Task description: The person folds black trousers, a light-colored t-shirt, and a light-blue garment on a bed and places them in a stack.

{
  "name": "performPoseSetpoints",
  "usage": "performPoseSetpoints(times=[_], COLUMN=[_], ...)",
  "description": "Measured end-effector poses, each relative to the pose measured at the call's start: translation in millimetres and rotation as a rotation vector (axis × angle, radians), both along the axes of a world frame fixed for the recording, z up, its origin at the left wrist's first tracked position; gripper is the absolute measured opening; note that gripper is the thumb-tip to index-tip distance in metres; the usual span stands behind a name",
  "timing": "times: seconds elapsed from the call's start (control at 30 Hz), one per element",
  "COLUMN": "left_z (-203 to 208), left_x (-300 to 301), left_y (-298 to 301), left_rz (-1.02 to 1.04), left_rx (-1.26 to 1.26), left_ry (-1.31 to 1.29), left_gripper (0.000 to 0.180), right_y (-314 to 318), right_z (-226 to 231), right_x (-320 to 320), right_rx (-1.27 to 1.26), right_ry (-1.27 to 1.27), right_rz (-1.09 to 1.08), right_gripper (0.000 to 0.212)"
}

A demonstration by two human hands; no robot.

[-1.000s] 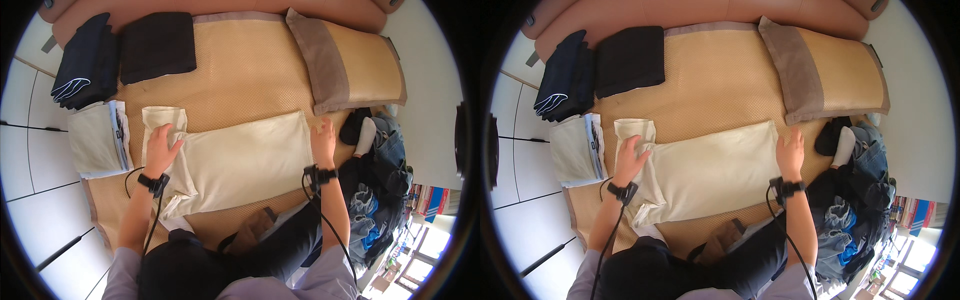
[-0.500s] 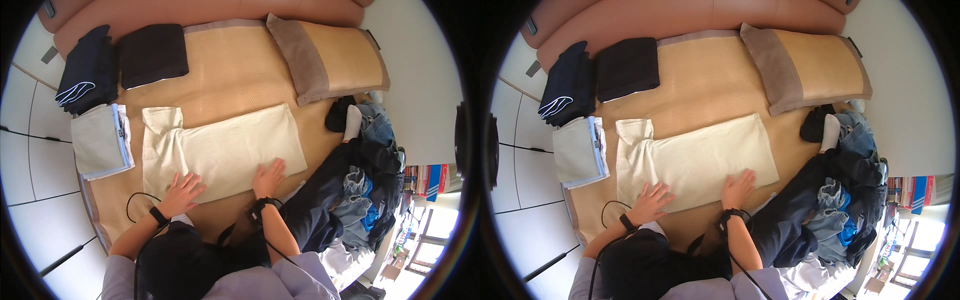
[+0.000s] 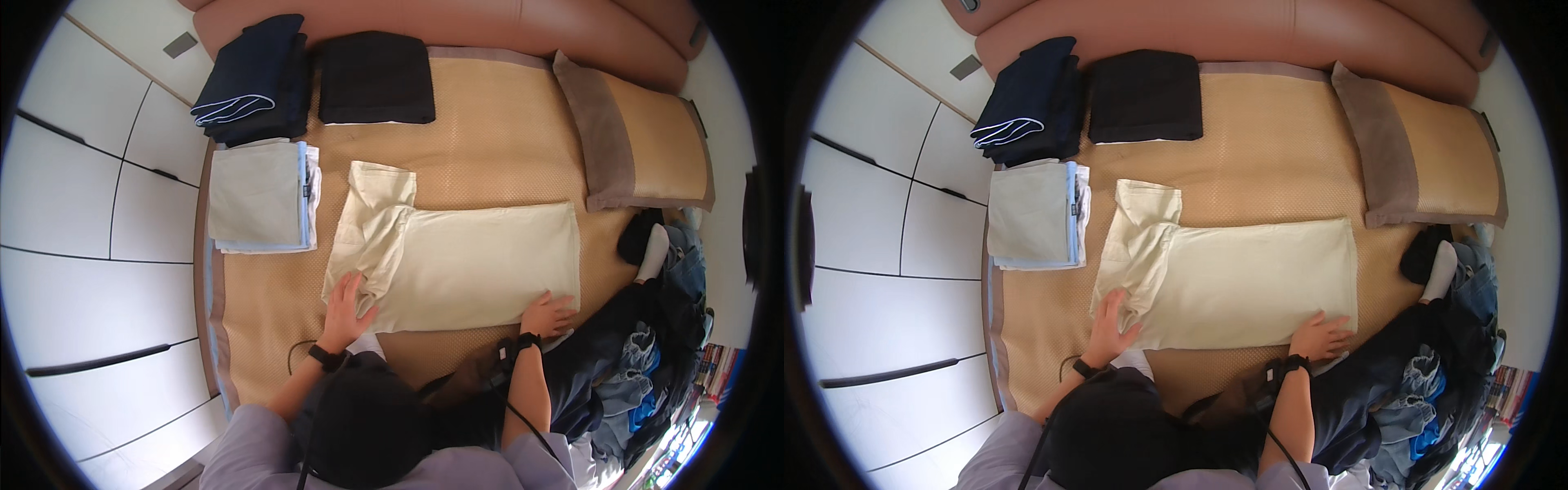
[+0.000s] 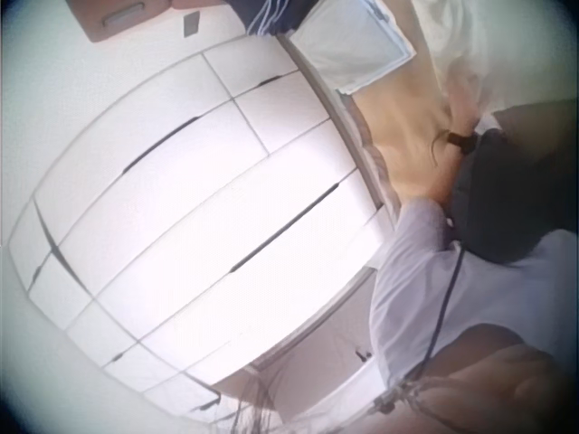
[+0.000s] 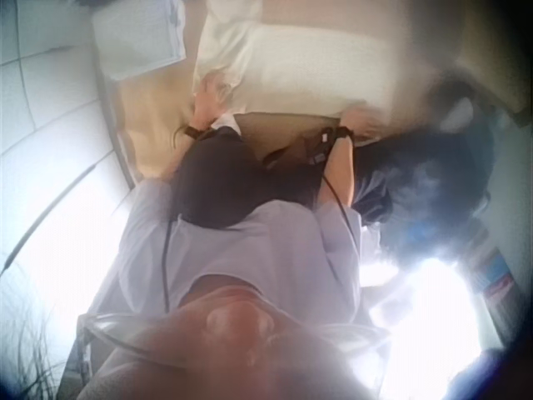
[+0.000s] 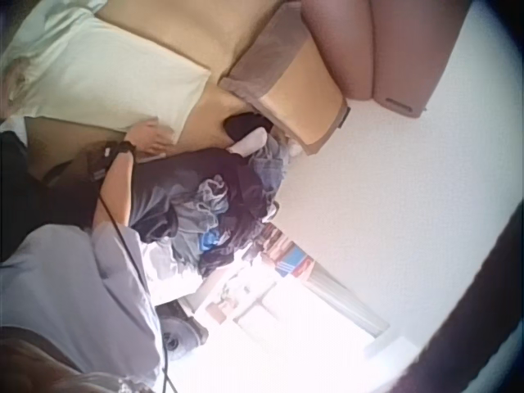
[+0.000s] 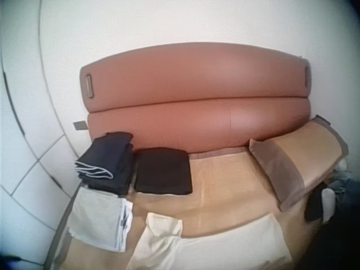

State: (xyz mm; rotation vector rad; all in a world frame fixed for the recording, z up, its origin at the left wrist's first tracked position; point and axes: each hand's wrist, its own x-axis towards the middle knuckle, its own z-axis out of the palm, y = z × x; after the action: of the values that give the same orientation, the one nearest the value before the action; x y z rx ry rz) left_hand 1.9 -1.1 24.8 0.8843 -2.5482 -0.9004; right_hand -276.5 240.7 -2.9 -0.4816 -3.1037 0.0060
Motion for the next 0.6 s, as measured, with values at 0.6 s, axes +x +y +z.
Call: performPoseSetpoints(times=[0.6], left_z=[-20.4], left_x=[-50.8], left_y=[-43.5], left_rz=[0.451], left_rx=[0.792], left_ry=[0.158], left_gripper=[0.027], right_y=[-112.7], right_z=[-11.1], right_x=[88.0], right_rx=[-0.312], right_ry=[-0.006], right_rz=[1.071], right_gripper=[0.054])
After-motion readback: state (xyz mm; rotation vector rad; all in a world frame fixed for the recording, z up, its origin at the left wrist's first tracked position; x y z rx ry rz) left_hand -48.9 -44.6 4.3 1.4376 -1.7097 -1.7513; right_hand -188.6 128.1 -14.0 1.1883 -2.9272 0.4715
